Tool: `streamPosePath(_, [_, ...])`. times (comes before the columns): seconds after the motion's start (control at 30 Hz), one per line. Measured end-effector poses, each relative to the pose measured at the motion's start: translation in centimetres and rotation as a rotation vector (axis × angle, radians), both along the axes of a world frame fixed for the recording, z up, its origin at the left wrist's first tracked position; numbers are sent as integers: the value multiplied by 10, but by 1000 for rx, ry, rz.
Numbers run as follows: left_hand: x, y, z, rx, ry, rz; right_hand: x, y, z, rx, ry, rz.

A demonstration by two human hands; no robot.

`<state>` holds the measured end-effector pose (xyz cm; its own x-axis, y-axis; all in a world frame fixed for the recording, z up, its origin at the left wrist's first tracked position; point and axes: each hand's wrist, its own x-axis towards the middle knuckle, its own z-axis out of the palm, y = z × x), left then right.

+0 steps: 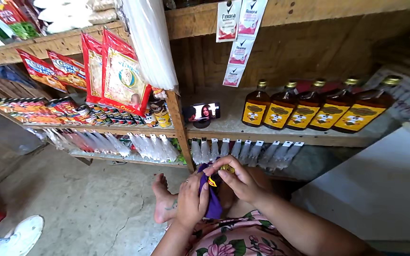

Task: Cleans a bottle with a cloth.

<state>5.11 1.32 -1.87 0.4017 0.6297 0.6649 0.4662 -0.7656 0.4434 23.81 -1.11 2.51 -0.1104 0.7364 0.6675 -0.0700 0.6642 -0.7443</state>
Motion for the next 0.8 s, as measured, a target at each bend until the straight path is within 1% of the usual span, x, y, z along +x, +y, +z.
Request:
streamPosePath(0.3, [1, 2, -1, -12, 7, 5, 3, 2, -3, 6, 11, 27])
streamPosePath(0.53, [0, 3, -5, -45, -51, -33, 4, 3, -4, 13, 12, 9])
streamPosePath(0.7, [-14, 10, 1, -147, -91, -76, 5, 4, -3, 0, 4, -15])
streamPosePath(0.73, [-20, 14, -1, -172, -115, -60, 6, 4, -3, -5, 2, -17])
streamPosePath(0.8, [-36, 24, -13, -287, -180, -27, 7, 5, -4, -9, 10, -18])
